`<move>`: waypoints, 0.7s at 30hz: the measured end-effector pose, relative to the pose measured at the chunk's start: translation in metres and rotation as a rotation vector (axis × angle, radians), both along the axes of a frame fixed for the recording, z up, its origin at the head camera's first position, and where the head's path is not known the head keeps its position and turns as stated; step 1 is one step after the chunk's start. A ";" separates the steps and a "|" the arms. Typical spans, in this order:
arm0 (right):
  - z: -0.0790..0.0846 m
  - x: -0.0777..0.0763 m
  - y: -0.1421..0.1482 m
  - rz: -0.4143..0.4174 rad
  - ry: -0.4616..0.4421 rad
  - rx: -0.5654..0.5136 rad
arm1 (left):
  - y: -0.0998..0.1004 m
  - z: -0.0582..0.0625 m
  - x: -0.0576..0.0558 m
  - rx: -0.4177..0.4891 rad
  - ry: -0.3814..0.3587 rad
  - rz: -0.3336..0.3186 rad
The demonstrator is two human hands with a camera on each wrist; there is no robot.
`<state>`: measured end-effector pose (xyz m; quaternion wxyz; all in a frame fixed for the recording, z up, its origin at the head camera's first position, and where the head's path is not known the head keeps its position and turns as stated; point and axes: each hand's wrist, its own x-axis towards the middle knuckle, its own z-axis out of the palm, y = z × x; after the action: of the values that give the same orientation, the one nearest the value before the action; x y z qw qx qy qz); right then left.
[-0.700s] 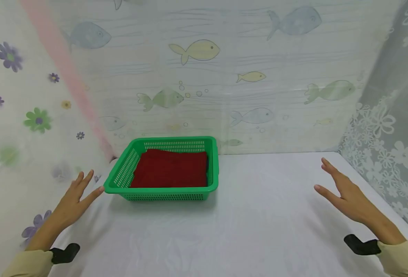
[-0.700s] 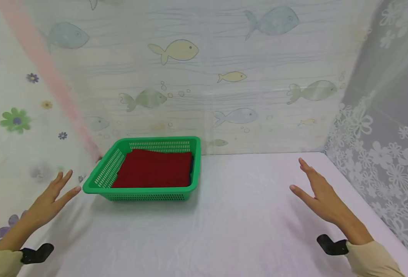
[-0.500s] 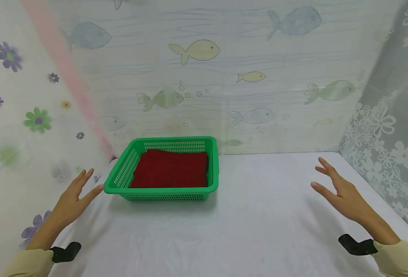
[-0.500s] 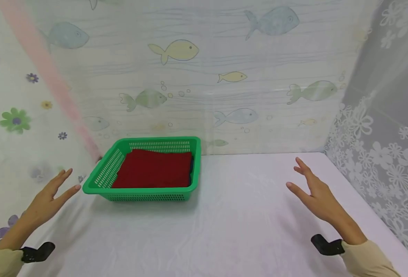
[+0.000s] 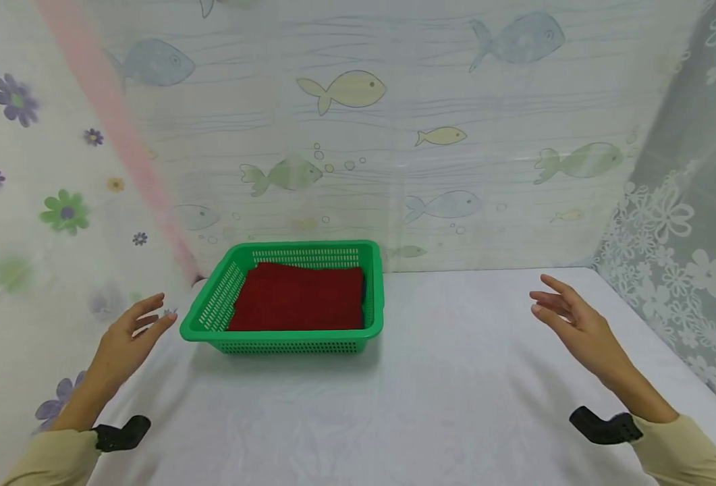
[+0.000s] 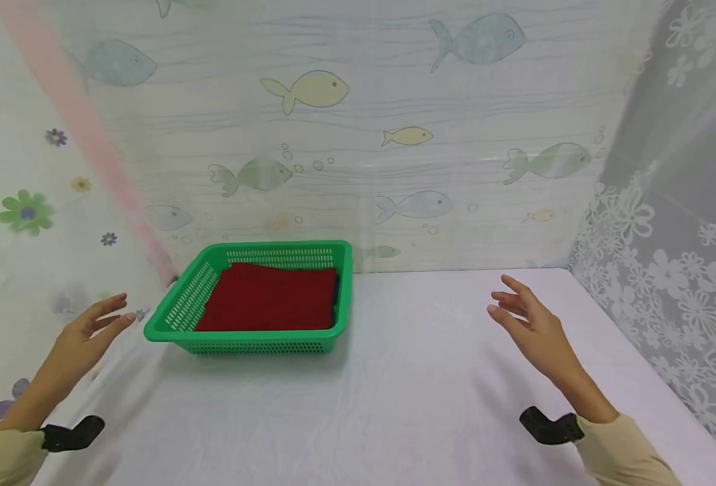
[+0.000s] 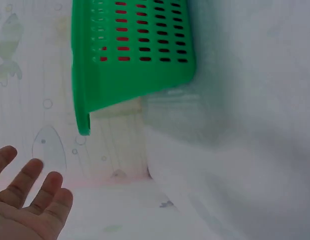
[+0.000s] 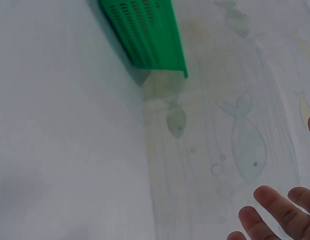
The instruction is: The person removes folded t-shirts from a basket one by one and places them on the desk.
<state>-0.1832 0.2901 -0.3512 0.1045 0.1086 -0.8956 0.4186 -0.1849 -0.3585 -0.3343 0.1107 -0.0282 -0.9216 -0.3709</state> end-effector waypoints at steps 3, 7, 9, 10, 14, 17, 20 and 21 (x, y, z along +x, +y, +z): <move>0.002 -0.002 -0.005 0.012 -0.005 -0.052 | 0.000 0.001 -0.002 0.034 -0.021 -0.011; 0.003 -0.005 -0.014 0.044 0.017 -0.155 | -0.003 -0.002 -0.004 0.057 -0.019 -0.028; 0.004 -0.008 -0.020 0.071 0.038 -0.224 | -0.004 -0.003 -0.005 0.088 -0.005 -0.043; 0.005 -0.009 -0.023 0.081 0.045 -0.254 | -0.005 -0.003 -0.005 0.106 0.003 -0.053; 0.008 -0.014 -0.033 0.100 0.042 -0.347 | -0.004 -0.005 -0.008 0.192 0.020 -0.094; 0.011 -0.016 -0.041 0.094 0.005 -0.395 | -0.001 -0.003 -0.012 0.259 -0.010 -0.105; 0.016 -0.019 -0.049 0.089 -0.029 -0.426 | 0.002 0.000 -0.015 0.318 -0.044 -0.109; 0.017 -0.020 -0.052 0.087 -0.038 -0.430 | 0.003 0.001 -0.016 0.331 -0.053 -0.106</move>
<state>-0.2033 0.2382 -0.3341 0.0901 0.1145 -0.7819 0.6061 -0.2011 -0.3555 -0.3336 0.0699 -0.0484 -0.8479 -0.5234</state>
